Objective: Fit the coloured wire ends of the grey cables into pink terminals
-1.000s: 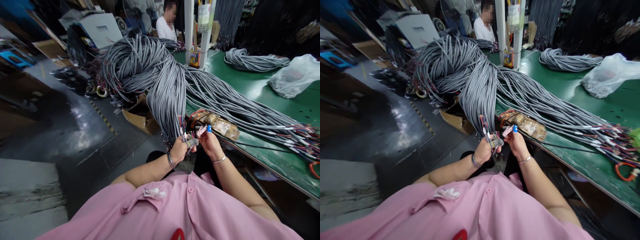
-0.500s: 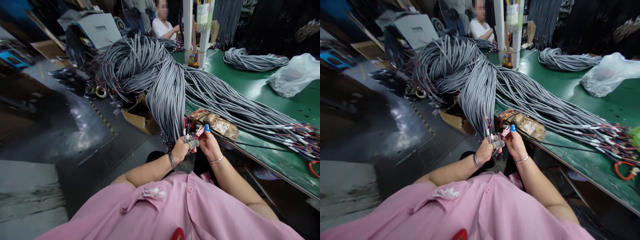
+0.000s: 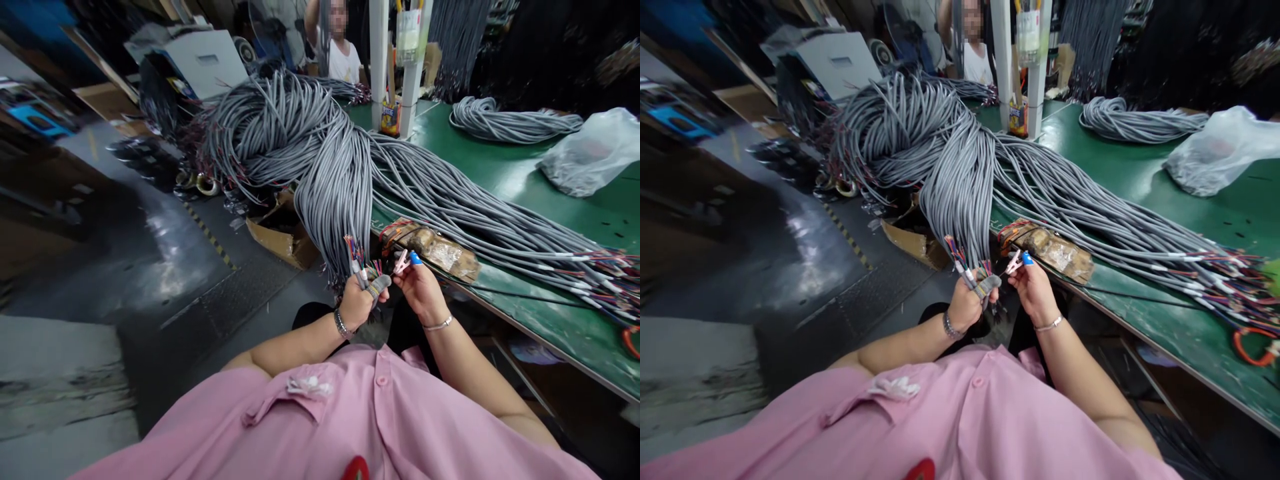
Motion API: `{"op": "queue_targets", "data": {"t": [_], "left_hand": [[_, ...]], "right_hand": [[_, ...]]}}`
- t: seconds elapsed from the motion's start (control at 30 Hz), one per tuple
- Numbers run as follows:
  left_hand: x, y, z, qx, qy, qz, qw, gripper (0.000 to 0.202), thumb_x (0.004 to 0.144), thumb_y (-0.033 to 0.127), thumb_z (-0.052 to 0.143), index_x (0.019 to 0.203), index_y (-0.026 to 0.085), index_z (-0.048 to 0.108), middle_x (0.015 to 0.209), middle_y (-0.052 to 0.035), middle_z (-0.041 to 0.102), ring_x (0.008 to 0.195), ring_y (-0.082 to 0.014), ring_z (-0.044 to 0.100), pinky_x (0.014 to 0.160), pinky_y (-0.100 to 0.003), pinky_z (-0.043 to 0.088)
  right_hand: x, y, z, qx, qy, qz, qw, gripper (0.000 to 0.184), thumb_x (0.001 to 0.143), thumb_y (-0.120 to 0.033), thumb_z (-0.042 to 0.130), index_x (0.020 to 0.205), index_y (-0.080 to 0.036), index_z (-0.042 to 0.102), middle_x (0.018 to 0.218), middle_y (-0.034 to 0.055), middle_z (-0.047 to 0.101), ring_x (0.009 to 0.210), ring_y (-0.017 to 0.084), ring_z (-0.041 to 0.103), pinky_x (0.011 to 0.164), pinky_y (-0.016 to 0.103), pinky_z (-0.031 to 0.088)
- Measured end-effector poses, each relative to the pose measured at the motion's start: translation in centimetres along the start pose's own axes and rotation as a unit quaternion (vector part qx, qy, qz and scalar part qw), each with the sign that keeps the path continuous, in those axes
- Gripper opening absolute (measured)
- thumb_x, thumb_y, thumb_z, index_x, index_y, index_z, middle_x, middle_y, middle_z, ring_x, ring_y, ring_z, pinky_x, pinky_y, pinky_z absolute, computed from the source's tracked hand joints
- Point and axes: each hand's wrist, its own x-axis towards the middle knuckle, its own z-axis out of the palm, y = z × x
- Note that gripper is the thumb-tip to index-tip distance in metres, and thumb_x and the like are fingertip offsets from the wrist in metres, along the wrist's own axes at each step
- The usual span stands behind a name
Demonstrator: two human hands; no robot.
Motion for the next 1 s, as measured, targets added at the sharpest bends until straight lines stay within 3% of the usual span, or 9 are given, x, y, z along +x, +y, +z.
{"op": "queue_targets", "data": {"t": [0.27,0.47,0.67,0.9,1.0], "left_hand": [[0.3,-0.4,0.6,0.023,0.029,-0.018,0.999,0.032,0.073,0.041,0.074,0.065,0.015,0.059,0.055,0.0000,0.063,0.045,-0.0087,0.055,0.046,-0.020,0.045],[0.3,-0.7,0.7,0.037,0.028,-0.017,0.999,0.030,0.072,0.040,0.075,0.066,0.015,0.059,0.053,0.0009,0.062,0.045,-0.0090,0.055,0.045,-0.020,0.045],[0.1,-0.8,0.5,0.054,0.036,-0.024,0.998,0.034,0.074,0.044,0.073,0.063,0.015,0.058,0.053,0.0001,0.061,0.045,-0.0086,0.054,0.046,-0.020,0.045],[-0.4,-0.8,-0.3,0.067,0.017,-0.022,0.997,0.035,0.074,0.045,0.073,0.062,0.014,0.059,0.052,-0.0007,0.061,0.045,-0.0089,0.054,0.046,-0.020,0.044],[-0.7,-0.7,-1.1,0.071,-0.006,-0.019,0.997,0.032,0.074,0.043,0.073,0.066,0.014,0.062,0.054,-0.0013,0.062,0.047,-0.0096,0.056,0.048,-0.021,0.044]], "right_hand": [[0.4,1.3,-0.4,-0.019,0.006,-0.063,0.998,0.042,0.080,-0.061,0.062,0.081,-0.019,0.067,0.079,0.0020,0.069,0.063,0.011,0.058,0.056,0.022,0.050],[1.0,1.3,0.2,0.050,-0.026,-0.007,0.998,0.036,0.075,-0.056,0.071,0.082,-0.020,0.067,0.083,0.0020,0.071,0.061,0.012,0.058,0.055,0.025,0.050],[1.2,1.4,0.7,0.101,0.014,0.003,0.995,0.028,0.076,-0.047,0.074,0.078,-0.020,0.065,0.078,0.0009,0.070,0.064,0.012,0.059,0.057,0.024,0.050],[0.5,1.8,-0.6,0.106,-0.028,0.037,0.993,0.047,0.080,-0.069,0.055,0.085,-0.023,0.065,0.085,0.0027,0.070,0.068,0.014,0.062,0.061,0.026,0.051],[-0.1,1.5,-2.0,0.095,-0.030,0.043,0.994,0.047,0.079,-0.068,0.057,0.089,-0.022,0.066,0.084,0.0029,0.070,0.070,0.014,0.063,0.062,0.026,0.052]]}}
